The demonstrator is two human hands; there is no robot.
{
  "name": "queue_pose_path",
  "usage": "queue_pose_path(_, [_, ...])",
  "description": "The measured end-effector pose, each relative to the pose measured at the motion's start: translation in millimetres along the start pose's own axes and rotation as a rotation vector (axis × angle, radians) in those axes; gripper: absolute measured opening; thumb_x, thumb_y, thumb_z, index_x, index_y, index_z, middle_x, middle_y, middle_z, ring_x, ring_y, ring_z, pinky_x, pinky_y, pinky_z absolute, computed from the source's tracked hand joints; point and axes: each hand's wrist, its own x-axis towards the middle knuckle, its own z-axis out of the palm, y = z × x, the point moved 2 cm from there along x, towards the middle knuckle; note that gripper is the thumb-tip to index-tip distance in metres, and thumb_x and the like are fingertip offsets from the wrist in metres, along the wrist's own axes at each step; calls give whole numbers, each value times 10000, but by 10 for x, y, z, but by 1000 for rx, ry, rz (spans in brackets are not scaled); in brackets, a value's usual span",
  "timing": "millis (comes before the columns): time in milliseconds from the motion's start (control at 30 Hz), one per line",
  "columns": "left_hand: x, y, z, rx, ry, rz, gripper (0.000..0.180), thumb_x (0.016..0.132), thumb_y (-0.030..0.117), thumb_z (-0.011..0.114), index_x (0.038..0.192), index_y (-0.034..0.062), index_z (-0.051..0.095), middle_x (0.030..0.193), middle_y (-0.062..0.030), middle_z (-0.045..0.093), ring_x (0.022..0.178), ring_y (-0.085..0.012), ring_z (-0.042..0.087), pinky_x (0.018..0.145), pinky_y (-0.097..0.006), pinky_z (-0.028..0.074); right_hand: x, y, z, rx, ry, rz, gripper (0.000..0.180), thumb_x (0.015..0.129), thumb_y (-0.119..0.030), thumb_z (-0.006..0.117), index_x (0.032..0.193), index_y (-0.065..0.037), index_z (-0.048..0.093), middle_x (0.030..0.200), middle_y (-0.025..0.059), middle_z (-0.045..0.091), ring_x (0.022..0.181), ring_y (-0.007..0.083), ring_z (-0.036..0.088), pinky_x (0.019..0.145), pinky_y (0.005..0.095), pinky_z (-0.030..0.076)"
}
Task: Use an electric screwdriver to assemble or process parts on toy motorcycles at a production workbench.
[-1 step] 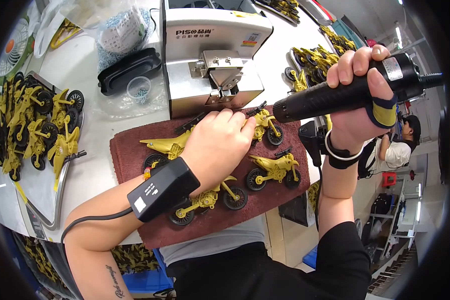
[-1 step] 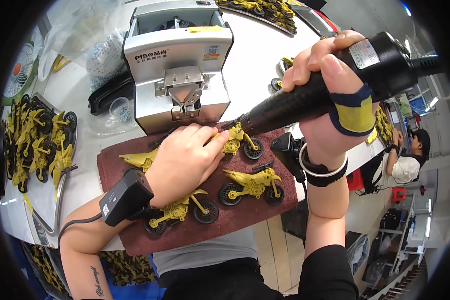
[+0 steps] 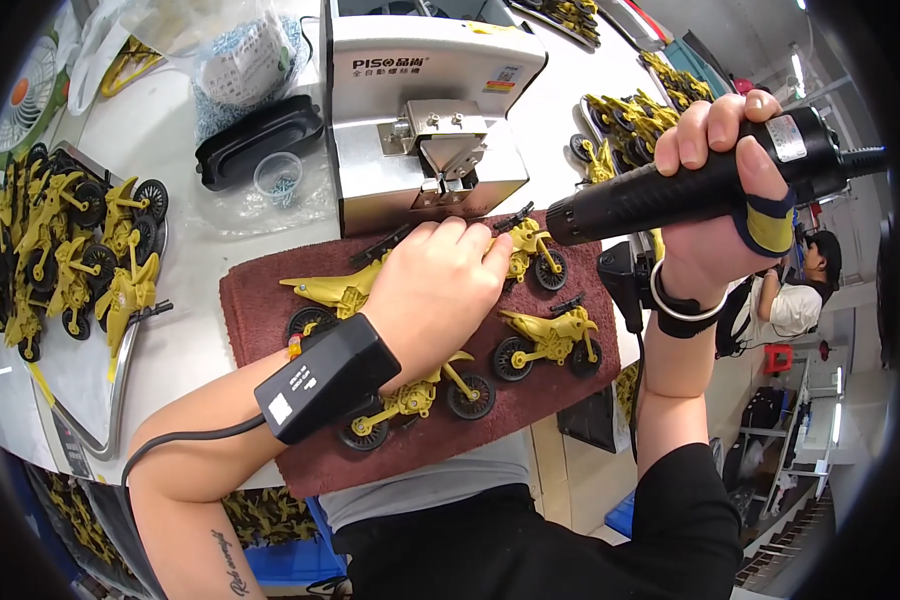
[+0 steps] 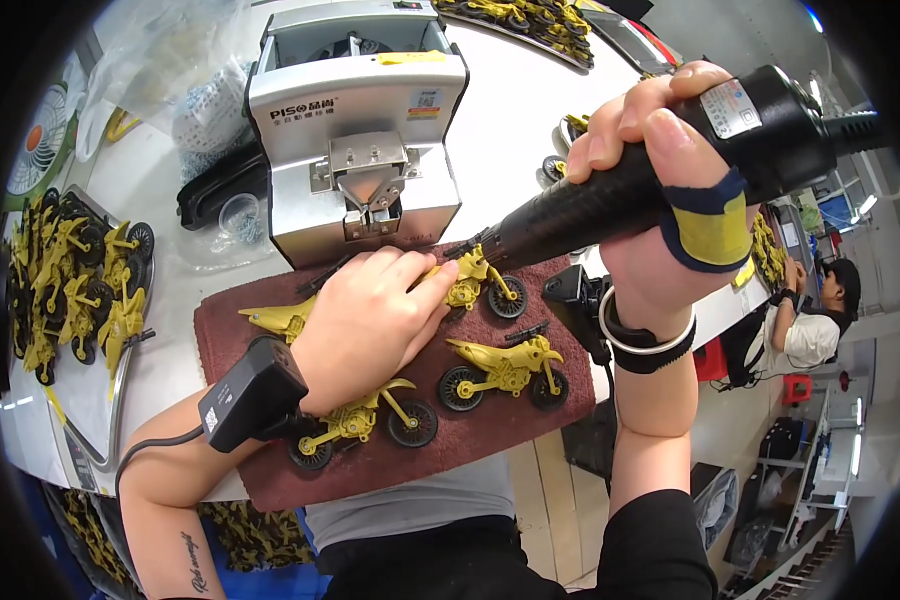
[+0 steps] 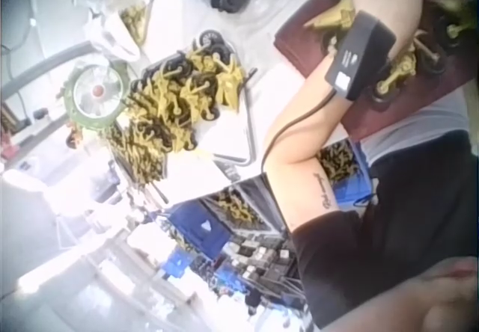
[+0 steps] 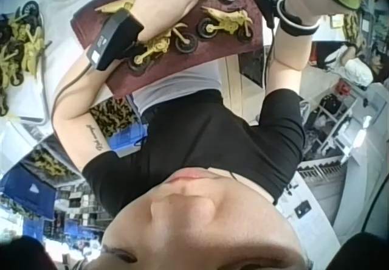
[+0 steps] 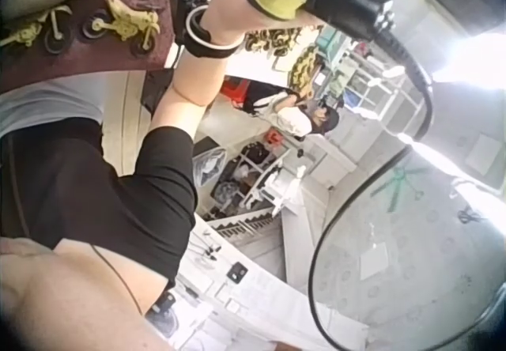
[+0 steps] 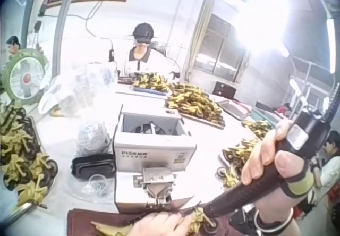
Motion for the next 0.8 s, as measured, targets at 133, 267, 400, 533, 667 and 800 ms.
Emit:
queue_pose_path(133, [-5, -10, -3, -2, -3, 0, 281, 820, 135, 629, 1064, -4, 626, 943, -89, 601, 859, -238, 585, 772, -354, 488, -14, 4, -17, 14, 19, 11, 276, 833, -107, 532, 1096, -51, 468, 886, 74, 479, 767, 189, 482, 678, 346, 450])
queue_pose_path(267, [1, -12, -3, 6, -2, 2, 282, 820, 134, 628, 1067, -4, 626, 940, -88, 601, 858, -236, 585, 770, -352, 487, -9, 9, -21, 8, 16, 11, 283, 830, -109, 539, 1098, -50, 466, 890, 75, 481, 772, 190, 484, 679, 347, 453])
queue_pose_path(400, [-1, -12, 3, 2, -2, 3, 278, 822, 133, 627, 1064, -3, 628, 935, -86, 600, 853, -234, 584, 768, -351, 486, -11, 6, -17, 8, 16, 7, 286, 828, -109, 542, 1097, -51, 466, 889, 75, 480, 773, 190, 485, 678, 346, 453])
queue_pose_path(533, [2, -9, 10, -2, 3, 2, 274, 822, 133, 628, 1060, -4, 630, 929, -85, 598, 849, -234, 583, 764, -351, 486, -17, -10, -6, -2, 28, 9, 292, 825, -111, 547, 1099, -52, 466, 887, 74, 476, 770, 191, 482, 677, 345, 451])
queue_pose_path(667, [2, -5, -2, 0, 8, 3, 276, 822, 133, 629, 1061, -5, 630, 925, -84, 597, 845, -233, 583, 760, -350, 486, -5, -9, -8, 50, 76, -6, 291, 826, -100, 547, 1103, -40, 481, 839, 103, 536, 725, 214, 544, 633, 366, 497])
queue_pose_path(800, [-1, -9, -6, 0, 7, 4, 278, 821, 133, 631, 1062, -5, 631, 914, -83, 594, 836, -231, 582, 754, -348, 487, -13, -32, 18, 10, 30, 17, 299, 826, -116, 559, 1105, -59, 466, 893, 72, 463, 779, 191, 470, 676, 346, 445])
